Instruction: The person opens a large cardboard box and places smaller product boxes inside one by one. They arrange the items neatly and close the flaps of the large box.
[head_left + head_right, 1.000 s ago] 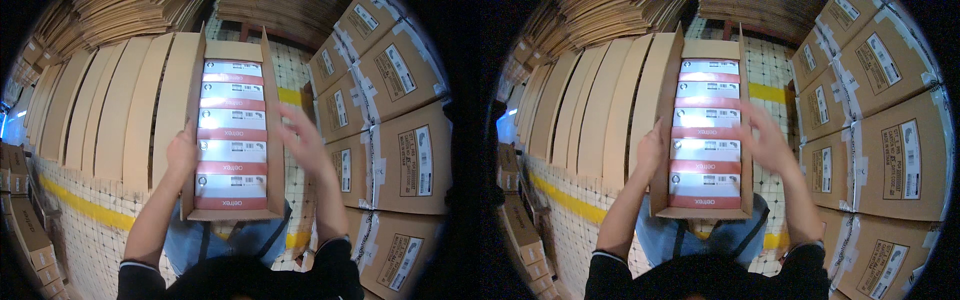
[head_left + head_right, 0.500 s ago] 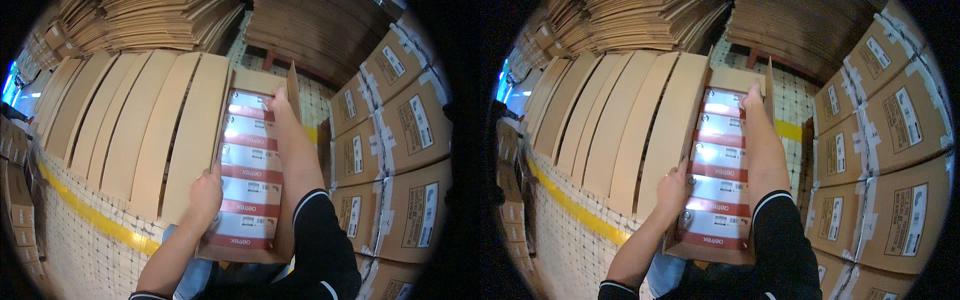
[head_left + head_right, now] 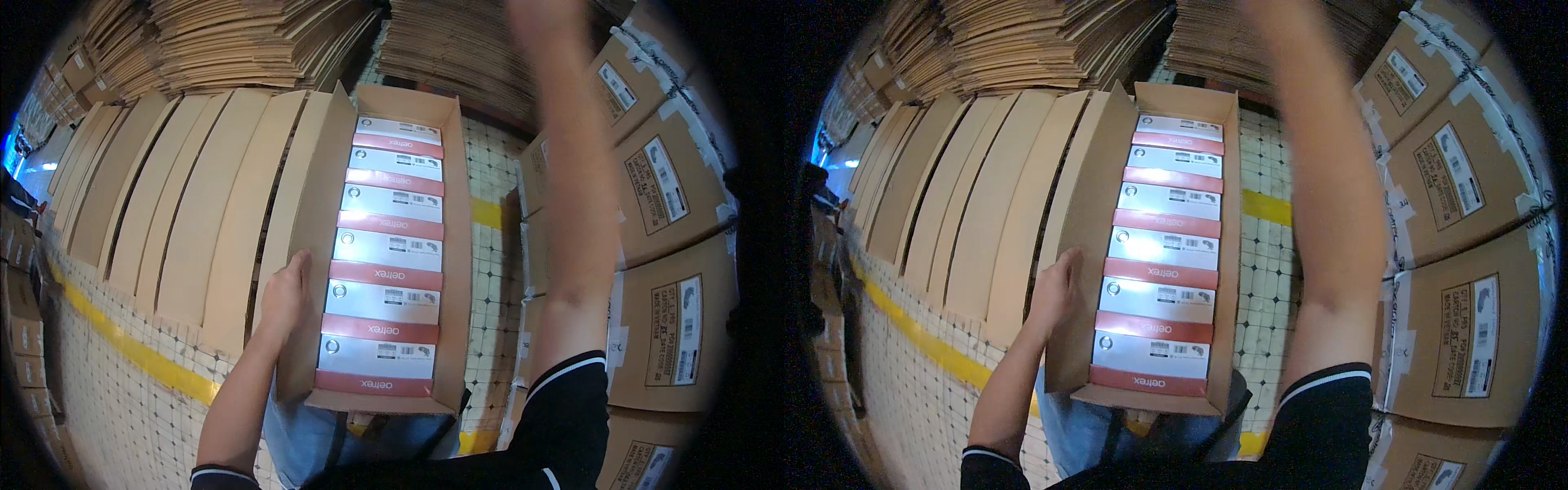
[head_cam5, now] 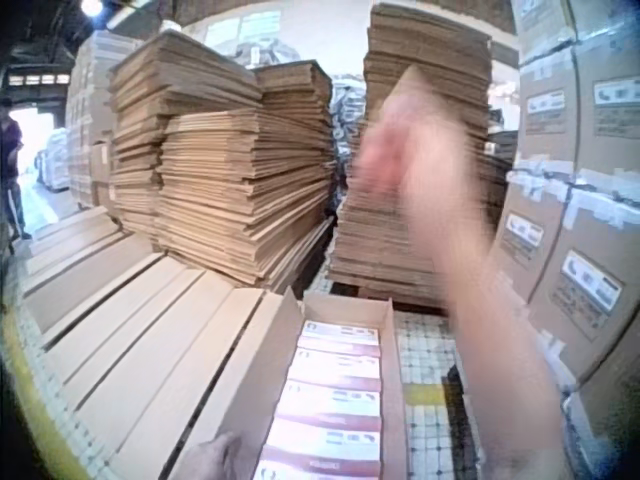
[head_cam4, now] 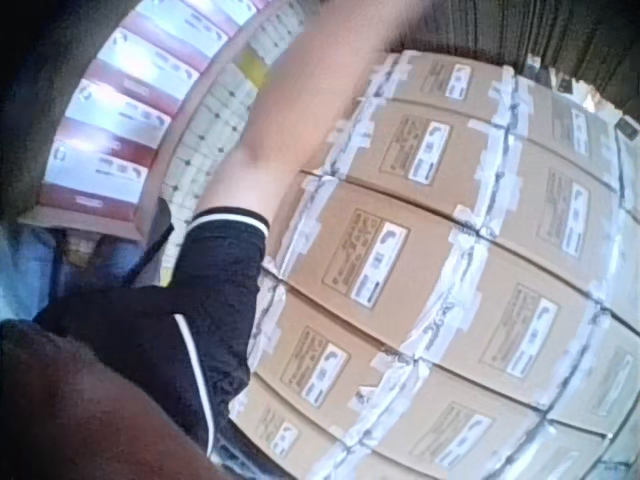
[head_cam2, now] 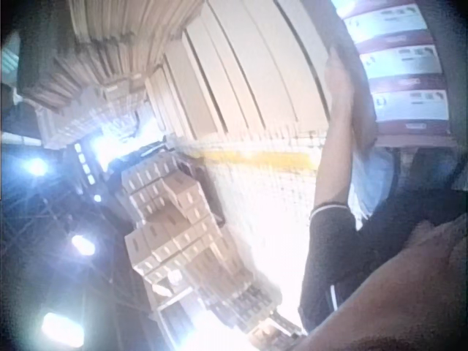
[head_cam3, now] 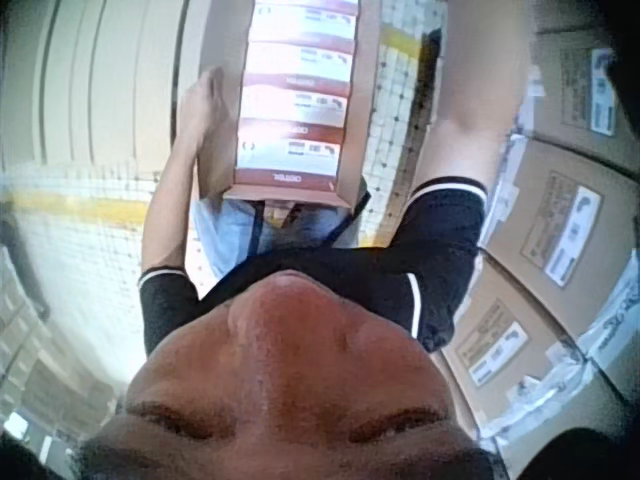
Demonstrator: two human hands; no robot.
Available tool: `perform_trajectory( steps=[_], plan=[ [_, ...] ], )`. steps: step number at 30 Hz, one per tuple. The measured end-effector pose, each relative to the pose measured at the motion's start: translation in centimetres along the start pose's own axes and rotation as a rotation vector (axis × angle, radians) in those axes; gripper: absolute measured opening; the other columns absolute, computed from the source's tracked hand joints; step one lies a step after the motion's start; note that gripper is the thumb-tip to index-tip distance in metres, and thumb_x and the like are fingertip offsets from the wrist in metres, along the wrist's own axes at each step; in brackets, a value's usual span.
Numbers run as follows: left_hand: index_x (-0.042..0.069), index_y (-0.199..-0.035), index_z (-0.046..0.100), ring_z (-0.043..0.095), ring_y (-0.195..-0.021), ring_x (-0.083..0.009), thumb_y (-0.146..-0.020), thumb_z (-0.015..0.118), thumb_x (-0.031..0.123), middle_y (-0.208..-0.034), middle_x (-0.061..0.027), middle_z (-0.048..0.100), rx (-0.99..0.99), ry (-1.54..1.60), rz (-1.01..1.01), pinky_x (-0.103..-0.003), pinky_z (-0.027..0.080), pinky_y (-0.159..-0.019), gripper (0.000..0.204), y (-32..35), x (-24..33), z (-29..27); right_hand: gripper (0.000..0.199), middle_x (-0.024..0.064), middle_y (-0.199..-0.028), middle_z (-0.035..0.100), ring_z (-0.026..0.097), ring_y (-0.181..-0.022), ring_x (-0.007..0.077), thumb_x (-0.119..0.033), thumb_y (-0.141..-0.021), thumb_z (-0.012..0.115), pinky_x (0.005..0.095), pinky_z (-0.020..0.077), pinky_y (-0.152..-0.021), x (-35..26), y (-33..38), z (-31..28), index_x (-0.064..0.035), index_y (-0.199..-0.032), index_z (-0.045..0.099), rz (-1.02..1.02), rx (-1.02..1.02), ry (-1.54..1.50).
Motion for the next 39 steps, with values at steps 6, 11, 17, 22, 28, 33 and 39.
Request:
perform_trajectory(
  steps=[6,11,17,22,28,33,39],
  plan=[
    [0.01,-0.134,0.055,0.069,-0.085,-0.0409,-0.09,0.05,0.005,-0.093,-0.0237,0.069,-0.09,-0.192,-0.089,-0.05,0.055,-0.077,0.044,0.0,0.8,0.9,0.029,0.0089,-0.095,0.072,0.069,-0.088,0.0282,-0.038,-0.096,0.058,0.0403,0.055,-0.075,-0.6,29.3,11.5,-0.012,-0.104,0.07,0.373,-1.174,0.309],
    [0.012,-0.14,0.049,0.069,-0.087,-0.0406,-0.09,0.049,0.009,-0.097,-0.024,0.07,-0.114,-0.242,-0.034,-0.05,0.055,-0.076,0.049,0.0,3.7,0.8,0.03,0.0087,-0.075,0.064,0.065,-0.067,0.0315,-0.039,-0.095,0.059,0.0433,0.0518,-0.057,-12.4,34.0,12.8,-0.0105,-0.085,0.062,0.12,-0.981,0.021],
    [0.012,-0.156,0.025,0.059,-0.117,-0.0436,-0.094,0.055,0.033,-0.12,-0.0304,0.062,-0.272,0.542,0.112,-0.047,0.044,-0.098,0.072,3.5,0.3,-0.9,0.032,0.0092,-0.07,0.06,0.065,-0.062,0.032,-0.038,-0.096,0.057,0.0436,0.0518,-0.053,-17.8,35.4,17.9,-0.01,-0.082,0.06,0.156,-0.919,0.204],
    [0.009,-0.156,0.023,0.038,-0.137,-0.0443,-0.087,0.068,0.043,-0.147,-0.0295,0.039,-0.168,-0.137,0.42,-0.048,0.034,-0.111,0.089,11.3,-8.7,-5.6,0.03,0.0118,-0.08,0.06,0.066,-0.067,0.0304,-0.036,-0.096,0.059,0.0395,0.0544,-0.056,-24.2,36.3,21.3,-0.0078,-0.099,0.065,0.554,-0.691,0.365],
    [0.008,-0.155,0.024,0.03,-0.142,-0.0463,-0.078,0.076,0.035,-0.153,-0.0327,0.028,-0.133,-0.385,0.274,-0.051,0.031,-0.115,0.097,12.3,-17.5,-6.7,0.051,0.024,-0.142,0.044,0.036,-0.137,0.0471,-0.03,-0.091,0.067,0.0544,0.034,-0.11,-26.2,38.2,30.0,-0.0049,-0.134,0.054,0.617,-0.335,0.706],
    [0.003,-0.151,0.03,0.048,-0.13,-0.0418,-0.08,0.071,0.013,-0.142,-0.0296,0.047,0.045,-0.206,0.151,-0.045,0.041,-0.108,0.083,11.7,-21.4,-6.6,0.069,0.0327,-0.148,0.032,0.032,-0.137,0.0514,-0.03,-0.092,0.065,0.0541,0.0319,-0.113,-19.0,44.3,34.4,0.0026,-0.146,0.037,0.945,-0.189,0.599],
    [-0.003,-0.124,0.056,0.063,-0.097,-0.0471,-0.089,0.063,0.011,-0.102,-0.0319,0.065,0.045,0.102,-0.034,-0.053,0.051,-0.084,0.038,12.2,-23.2,-8.9,0.077,0.035,-0.146,0.033,0.033,-0.137,0.0509,-0.035,-0.092,0.065,0.053,0.0329,-0.113,-18.2,46.1,34.8,0.0033,-0.149,0.03,0.874,-0.513,0.756]
  ],
)
Point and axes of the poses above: each hand's wrist, its own y-axis away from the middle knuckle, its own z-axis out of the palm, x = y × z, the point moved 5 cm from there along -y, towards the middle knuckle
